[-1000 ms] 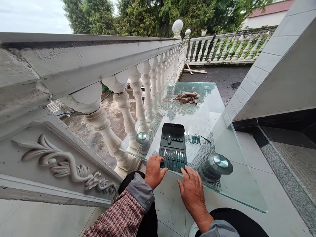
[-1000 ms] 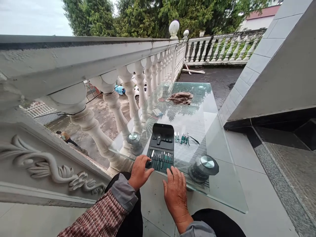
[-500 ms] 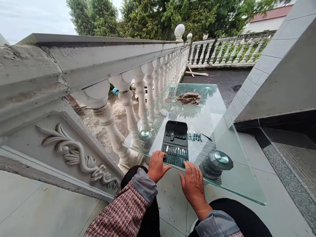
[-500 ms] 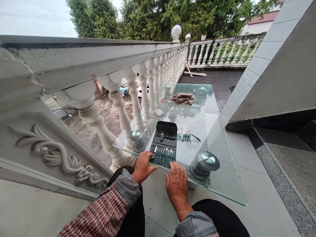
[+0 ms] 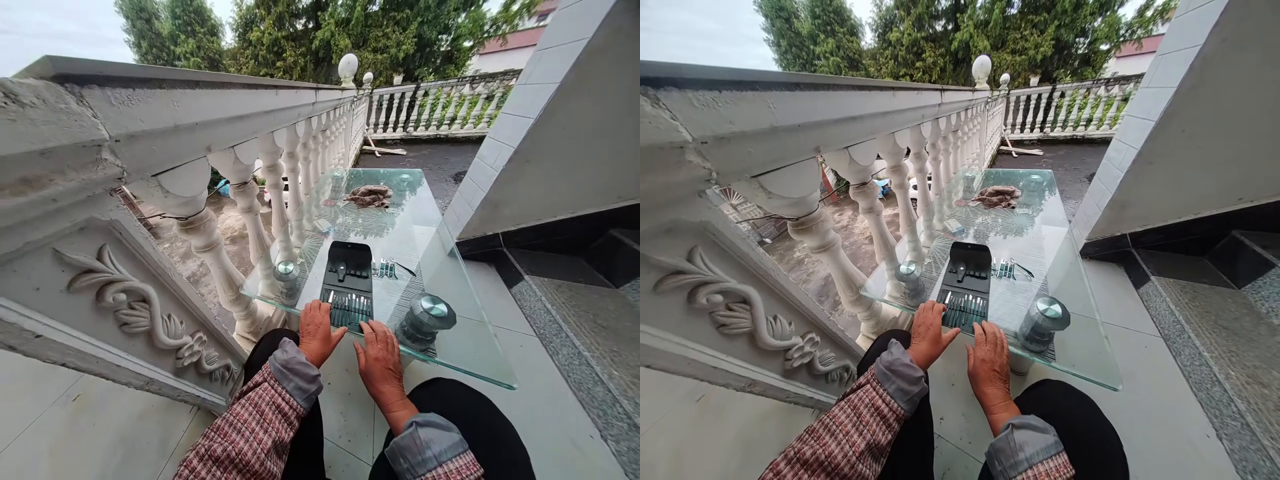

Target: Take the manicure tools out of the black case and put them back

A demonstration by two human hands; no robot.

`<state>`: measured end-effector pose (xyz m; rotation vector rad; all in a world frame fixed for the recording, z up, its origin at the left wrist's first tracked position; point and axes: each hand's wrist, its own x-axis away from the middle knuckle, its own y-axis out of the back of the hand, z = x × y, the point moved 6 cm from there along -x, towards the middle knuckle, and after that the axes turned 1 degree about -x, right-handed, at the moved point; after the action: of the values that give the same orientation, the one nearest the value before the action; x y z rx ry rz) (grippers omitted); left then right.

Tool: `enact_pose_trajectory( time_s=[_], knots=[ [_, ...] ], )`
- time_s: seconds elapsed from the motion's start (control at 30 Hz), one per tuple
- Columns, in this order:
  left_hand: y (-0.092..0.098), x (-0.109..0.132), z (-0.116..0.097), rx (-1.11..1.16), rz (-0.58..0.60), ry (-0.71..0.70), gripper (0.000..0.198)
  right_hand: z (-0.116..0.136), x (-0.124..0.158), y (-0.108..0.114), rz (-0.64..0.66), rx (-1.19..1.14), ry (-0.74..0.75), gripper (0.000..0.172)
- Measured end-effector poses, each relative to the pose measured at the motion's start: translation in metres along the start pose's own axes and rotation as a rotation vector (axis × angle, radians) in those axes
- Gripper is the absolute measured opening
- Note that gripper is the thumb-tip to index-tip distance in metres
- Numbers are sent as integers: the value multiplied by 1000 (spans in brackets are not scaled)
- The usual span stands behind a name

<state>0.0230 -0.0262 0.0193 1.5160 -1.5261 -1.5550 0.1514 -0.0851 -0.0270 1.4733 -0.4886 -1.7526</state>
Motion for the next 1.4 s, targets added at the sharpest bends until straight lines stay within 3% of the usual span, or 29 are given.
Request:
enact_pose_trajectory(
  time_s=[0.4,0.7,0.9,1.2,1.4],
  knots=[
    [0,-2,2,136,0,146,42,3,-2,3,20,17,-33,39],
    [-5,-5,2,107,-16,184,41,2,1,1,10,40,-17,38],
    [-3,-3,1,119,-12,162,42,2,1,2,1,39,-19,44],
    [-5,16,-7,126,-13,38,63,13,-2,3,-1,117,-26,39],
    [-13,22,-17,23,87,-103,65,15,-4,1,52,148,-62,40]
  ],
)
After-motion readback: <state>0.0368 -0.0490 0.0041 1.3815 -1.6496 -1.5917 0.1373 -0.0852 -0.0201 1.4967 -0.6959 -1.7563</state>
